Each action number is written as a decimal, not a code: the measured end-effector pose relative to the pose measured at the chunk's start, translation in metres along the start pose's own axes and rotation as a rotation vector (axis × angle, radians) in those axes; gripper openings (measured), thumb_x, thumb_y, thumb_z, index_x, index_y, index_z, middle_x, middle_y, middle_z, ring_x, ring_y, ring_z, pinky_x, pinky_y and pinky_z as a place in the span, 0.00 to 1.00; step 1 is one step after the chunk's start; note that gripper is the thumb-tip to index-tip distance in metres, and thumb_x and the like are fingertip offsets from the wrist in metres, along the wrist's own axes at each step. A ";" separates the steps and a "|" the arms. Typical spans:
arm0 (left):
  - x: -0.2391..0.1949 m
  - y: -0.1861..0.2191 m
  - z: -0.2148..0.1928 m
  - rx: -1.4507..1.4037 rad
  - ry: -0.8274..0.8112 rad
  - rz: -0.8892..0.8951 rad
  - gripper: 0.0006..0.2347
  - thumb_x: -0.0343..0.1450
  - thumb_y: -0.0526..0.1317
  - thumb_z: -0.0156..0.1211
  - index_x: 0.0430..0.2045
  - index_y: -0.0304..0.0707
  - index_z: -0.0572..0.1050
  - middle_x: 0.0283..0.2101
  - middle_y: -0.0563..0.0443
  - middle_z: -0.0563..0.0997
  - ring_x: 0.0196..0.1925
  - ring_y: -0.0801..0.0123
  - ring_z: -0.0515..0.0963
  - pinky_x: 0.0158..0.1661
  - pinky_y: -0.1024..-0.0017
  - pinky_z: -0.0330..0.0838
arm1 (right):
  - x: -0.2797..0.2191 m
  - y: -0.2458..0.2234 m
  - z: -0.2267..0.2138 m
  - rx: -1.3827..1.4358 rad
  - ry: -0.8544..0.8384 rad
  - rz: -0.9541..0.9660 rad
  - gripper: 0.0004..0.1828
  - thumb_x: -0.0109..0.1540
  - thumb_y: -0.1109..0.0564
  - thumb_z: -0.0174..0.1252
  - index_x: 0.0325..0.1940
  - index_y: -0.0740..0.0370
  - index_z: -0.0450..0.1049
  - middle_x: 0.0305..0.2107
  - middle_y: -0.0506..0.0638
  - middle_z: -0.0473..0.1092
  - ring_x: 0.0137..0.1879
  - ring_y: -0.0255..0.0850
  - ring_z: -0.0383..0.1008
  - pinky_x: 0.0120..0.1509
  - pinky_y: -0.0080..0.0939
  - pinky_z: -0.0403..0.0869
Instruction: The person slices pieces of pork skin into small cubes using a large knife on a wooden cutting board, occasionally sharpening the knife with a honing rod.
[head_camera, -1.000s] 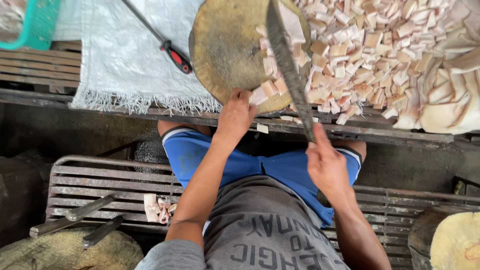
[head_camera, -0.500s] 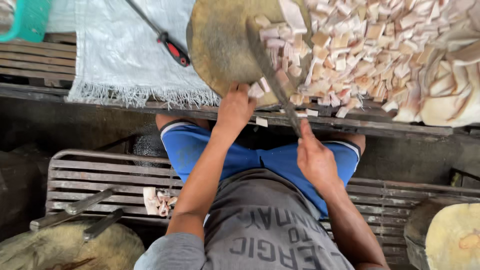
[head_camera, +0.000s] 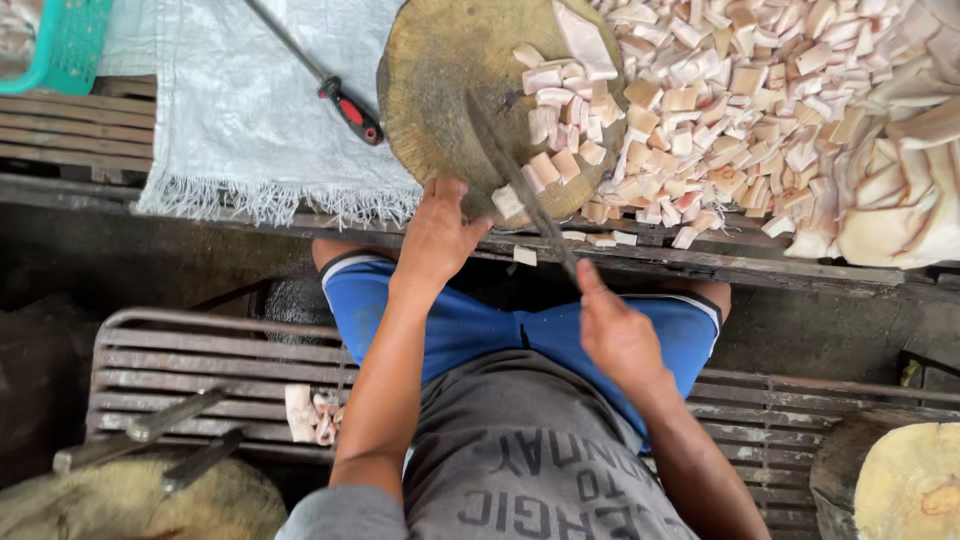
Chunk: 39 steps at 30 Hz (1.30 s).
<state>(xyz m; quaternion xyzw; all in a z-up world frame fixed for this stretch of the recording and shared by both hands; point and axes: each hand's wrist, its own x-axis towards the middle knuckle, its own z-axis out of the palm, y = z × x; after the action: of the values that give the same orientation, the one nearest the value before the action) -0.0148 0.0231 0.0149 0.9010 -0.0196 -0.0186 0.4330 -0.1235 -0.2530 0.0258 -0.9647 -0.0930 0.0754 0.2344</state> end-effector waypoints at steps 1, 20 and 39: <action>-0.001 0.000 -0.001 0.013 0.027 0.051 0.22 0.63 0.39 0.72 0.46 0.27 0.69 0.48 0.30 0.76 0.47 0.37 0.78 0.46 0.52 0.74 | -0.001 0.004 -0.006 0.107 0.037 0.016 0.37 0.63 0.65 0.56 0.78 0.59 0.59 0.32 0.63 0.74 0.34 0.58 0.74 0.37 0.53 0.74; 0.252 0.072 0.117 0.307 -0.119 -0.184 0.28 0.68 0.57 0.67 0.48 0.31 0.69 0.56 0.35 0.73 0.64 0.42 0.66 0.60 0.46 0.59 | 0.013 0.023 -0.043 1.029 0.330 0.375 0.35 0.68 0.68 0.45 0.81 0.65 0.50 0.27 0.49 0.69 0.25 0.32 0.67 0.28 0.32 0.69; 0.228 0.036 -0.002 -0.715 0.050 0.074 0.10 0.73 0.34 0.67 0.46 0.28 0.79 0.33 0.52 0.78 0.32 0.78 0.77 0.34 0.76 0.80 | -0.035 0.009 -0.040 0.469 0.068 0.284 0.34 0.63 0.62 0.57 0.74 0.53 0.62 0.23 0.59 0.76 0.26 0.45 0.79 0.32 0.43 0.75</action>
<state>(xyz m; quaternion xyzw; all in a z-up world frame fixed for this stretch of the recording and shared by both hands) 0.2126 -0.0095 0.0401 0.6915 -0.0341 0.0134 0.7214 -0.1491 -0.2863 0.0601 -0.8894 0.0713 0.0948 0.4414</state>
